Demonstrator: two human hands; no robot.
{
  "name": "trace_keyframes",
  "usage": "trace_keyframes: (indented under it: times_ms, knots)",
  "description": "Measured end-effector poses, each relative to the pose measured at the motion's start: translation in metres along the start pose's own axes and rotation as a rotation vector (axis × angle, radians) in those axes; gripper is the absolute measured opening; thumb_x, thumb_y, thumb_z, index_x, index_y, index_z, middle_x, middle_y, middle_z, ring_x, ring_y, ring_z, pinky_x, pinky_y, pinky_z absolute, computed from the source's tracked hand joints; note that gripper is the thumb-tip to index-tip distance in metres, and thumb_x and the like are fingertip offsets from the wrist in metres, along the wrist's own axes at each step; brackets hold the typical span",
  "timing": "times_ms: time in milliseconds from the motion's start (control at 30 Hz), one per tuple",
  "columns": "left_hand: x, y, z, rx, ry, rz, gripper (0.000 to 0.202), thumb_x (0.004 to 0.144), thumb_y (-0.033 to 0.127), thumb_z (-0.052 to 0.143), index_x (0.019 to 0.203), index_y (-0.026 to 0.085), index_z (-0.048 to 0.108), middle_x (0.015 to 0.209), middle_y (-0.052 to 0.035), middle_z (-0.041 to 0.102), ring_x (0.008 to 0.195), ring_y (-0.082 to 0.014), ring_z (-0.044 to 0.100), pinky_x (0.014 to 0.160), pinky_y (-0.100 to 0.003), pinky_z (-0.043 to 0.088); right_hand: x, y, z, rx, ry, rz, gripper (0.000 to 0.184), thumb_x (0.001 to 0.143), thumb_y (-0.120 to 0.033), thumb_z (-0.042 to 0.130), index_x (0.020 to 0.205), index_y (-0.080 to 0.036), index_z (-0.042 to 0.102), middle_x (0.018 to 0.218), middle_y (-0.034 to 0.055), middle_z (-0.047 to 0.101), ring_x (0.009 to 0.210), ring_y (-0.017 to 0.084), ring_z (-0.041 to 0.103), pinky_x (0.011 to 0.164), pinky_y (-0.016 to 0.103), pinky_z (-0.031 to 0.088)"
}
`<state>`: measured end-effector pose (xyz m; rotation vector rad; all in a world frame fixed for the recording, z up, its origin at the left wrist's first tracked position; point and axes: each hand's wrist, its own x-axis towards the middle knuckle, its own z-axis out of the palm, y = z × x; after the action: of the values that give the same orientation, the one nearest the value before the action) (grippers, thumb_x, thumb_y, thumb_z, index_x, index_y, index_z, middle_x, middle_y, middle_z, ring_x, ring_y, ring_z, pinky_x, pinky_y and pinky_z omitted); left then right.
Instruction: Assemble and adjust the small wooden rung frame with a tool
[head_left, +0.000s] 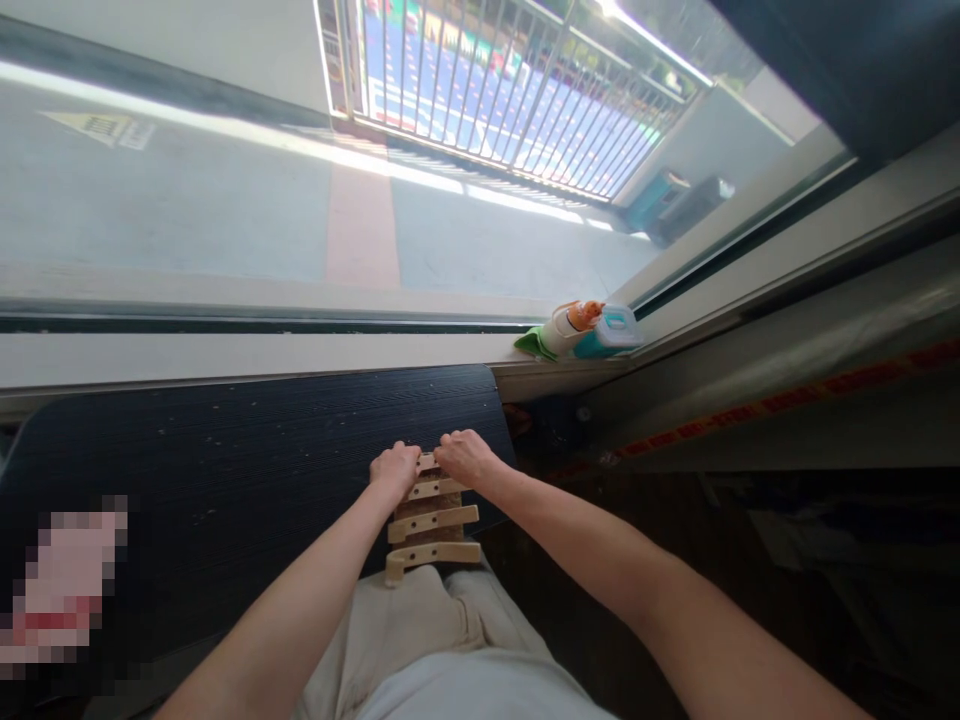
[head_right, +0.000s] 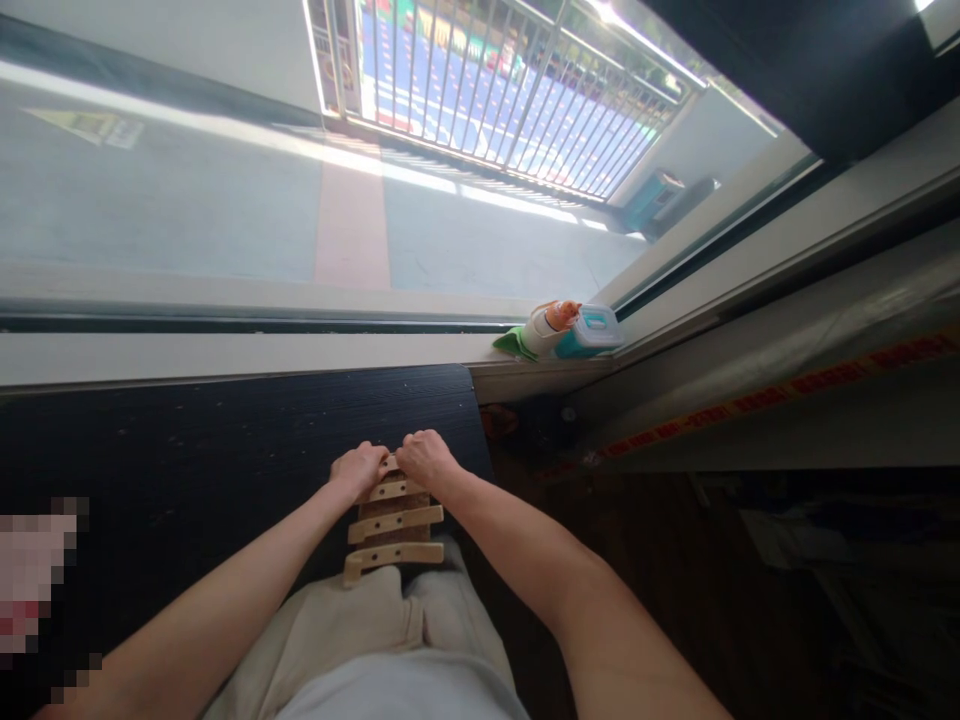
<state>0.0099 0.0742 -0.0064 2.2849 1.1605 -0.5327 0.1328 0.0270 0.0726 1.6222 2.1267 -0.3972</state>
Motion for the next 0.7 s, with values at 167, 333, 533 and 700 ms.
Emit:
trace_keyframes:
  times_ms: [167, 333, 533, 700]
  knots:
    - [0.002, 0.001, 0.000, 0.009, -0.007, 0.003, 0.028, 0.078, 0.037, 0.043, 0.096, 0.025, 0.061, 0.098, -0.0091, 0.056, 0.087, -0.0216, 0.058, 0.069, -0.031, 0.045, 0.006, -0.005, 0.010, 0.029, -0.002, 0.064, 0.021, 0.079, -0.009, 0.045, 0.088, -0.012, 0.064, 0.088, 0.0150, 0.065, 0.081, 0.021, 0.062, 0.064, 0.029, 0.047]
    - [0.005, 0.002, -0.001, 0.013, -0.027, -0.006, 0.027, 0.079, 0.036, 0.042, 0.092, 0.023, 0.062, 0.096, -0.0097, 0.057, 0.084, -0.0217, 0.059, 0.067, -0.031, 0.045, 0.016, -0.017, 0.009, 0.236, -0.118, 0.371, 0.019, 0.076, -0.010, 0.049, 0.084, -0.013, 0.066, 0.082, 0.0127, 0.068, 0.081, 0.020, 0.063, 0.064, 0.027, 0.048]
    - [0.004, 0.001, 0.001, 0.002, -0.010, -0.007, 0.027, 0.078, 0.036, 0.043, 0.095, 0.025, 0.061, 0.096, -0.0094, 0.056, 0.086, -0.0221, 0.058, 0.069, -0.032, 0.045, 0.007, -0.008, 0.005, 0.305, -0.131, 0.420, 0.020, 0.074, -0.016, 0.052, 0.089, -0.015, 0.064, 0.088, 0.0114, 0.067, 0.083, 0.020, 0.063, 0.065, 0.027, 0.048]
    - [0.002, 0.000, 0.001, 0.009, 0.008, 0.007, 0.029, 0.079, 0.038, 0.040, 0.096, 0.026, 0.060, 0.097, -0.0090, 0.056, 0.087, -0.0230, 0.058, 0.068, -0.033, 0.045, -0.004, 0.007, -0.001, 0.117, -0.033, 0.042, 0.020, 0.080, -0.013, 0.045, 0.090, -0.014, 0.062, 0.084, 0.0108, 0.067, 0.080, 0.020, 0.063, 0.064, 0.028, 0.047]
